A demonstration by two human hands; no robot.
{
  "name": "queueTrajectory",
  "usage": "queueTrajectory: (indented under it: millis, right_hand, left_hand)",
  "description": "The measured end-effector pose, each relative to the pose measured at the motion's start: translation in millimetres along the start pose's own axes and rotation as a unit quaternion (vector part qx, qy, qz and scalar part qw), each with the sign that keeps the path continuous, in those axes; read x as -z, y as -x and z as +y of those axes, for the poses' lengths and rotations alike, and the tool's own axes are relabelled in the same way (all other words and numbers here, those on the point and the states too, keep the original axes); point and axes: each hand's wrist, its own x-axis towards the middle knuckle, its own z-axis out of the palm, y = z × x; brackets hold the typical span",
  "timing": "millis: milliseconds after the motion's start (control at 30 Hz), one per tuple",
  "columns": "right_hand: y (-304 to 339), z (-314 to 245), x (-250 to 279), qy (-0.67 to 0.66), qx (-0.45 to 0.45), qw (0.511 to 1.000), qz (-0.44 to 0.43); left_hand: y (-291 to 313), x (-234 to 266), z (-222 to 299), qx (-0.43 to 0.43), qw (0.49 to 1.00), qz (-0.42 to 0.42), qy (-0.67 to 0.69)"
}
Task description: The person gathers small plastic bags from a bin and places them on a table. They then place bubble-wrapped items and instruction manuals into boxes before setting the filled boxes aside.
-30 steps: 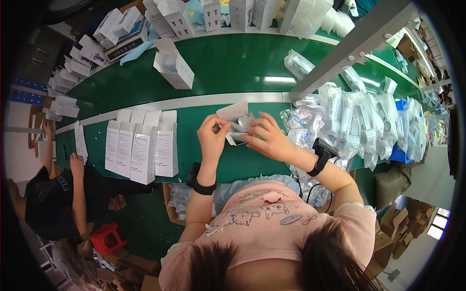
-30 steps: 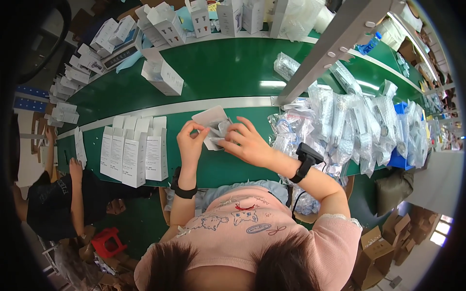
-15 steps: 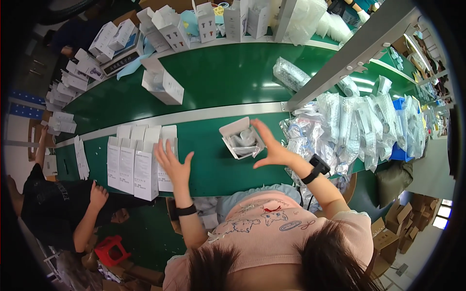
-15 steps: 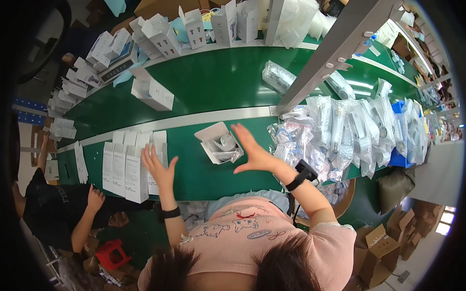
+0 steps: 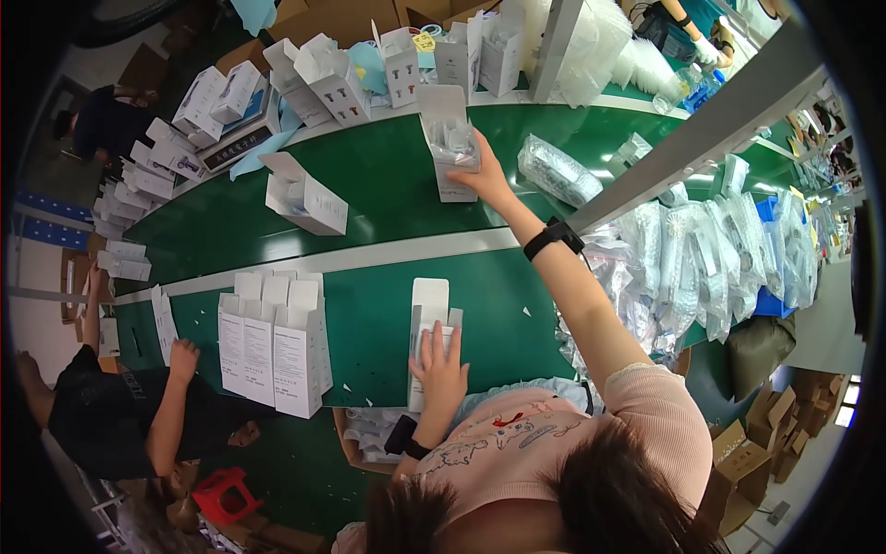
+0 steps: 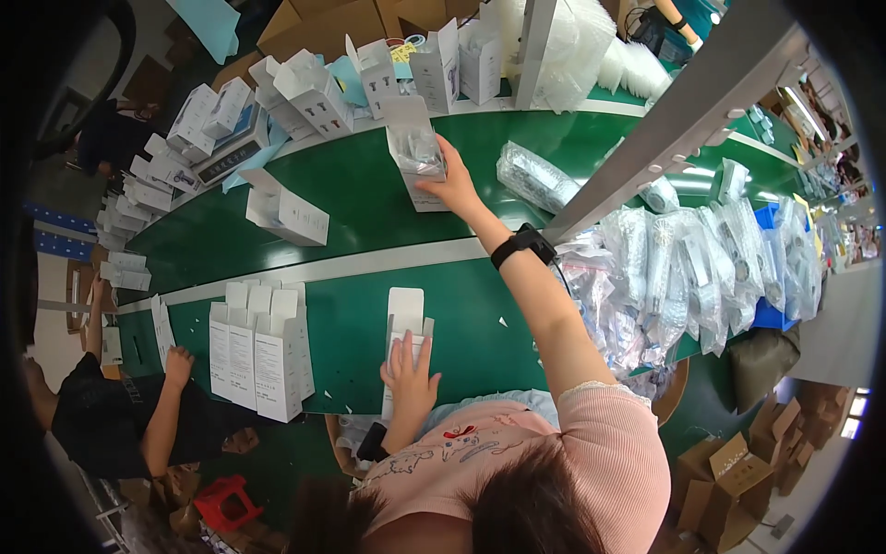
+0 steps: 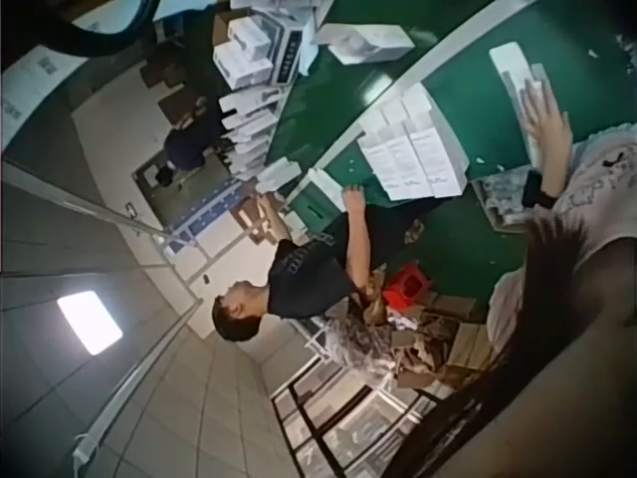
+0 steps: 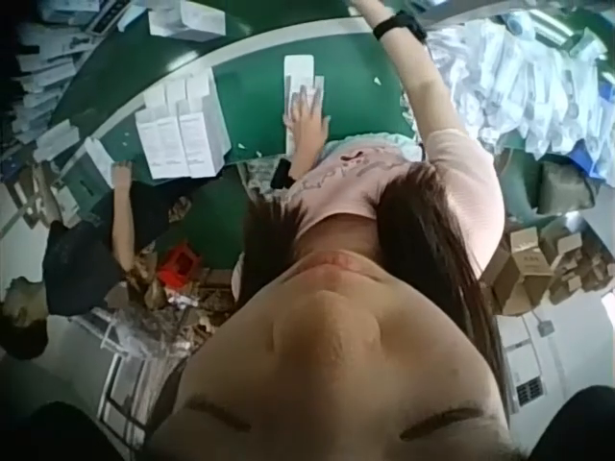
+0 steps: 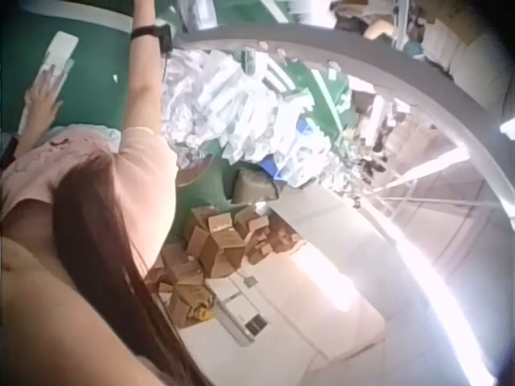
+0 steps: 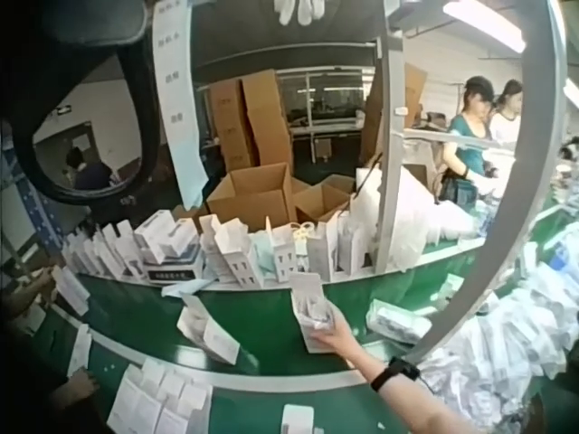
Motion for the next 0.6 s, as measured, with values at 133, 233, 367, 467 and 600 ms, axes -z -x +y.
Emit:
queueTrajectory:
  millis: [133,233,367,467,600]
  right_hand:
    - [0,12,12,0.250,0.013,0.967,-0.044]
    - [13,0,29,0.586,-0.072,0.805,-0.051]
    - [18,54,44,0.739,-0.090,0.660,0.099]
    - [30,107,64,0.742,-0.134,0.639,0.154]
    - [24,69,52,0.660,-0.190,0.727,-0.010]
  left_hand:
    - [-31,21,-34,0.098,0.974,0.057,0.195]
    - [-36,-1,-75,0.111,0.971,0.007,0.211]
    - [-48,-21,-91,0.102,0.900,-0.042,0.422]
    - [-58,2,-71,0.065,0.838,-0.045,0.540]
    - [-64,33,-65,0.015,0.844,0.041,0.535]
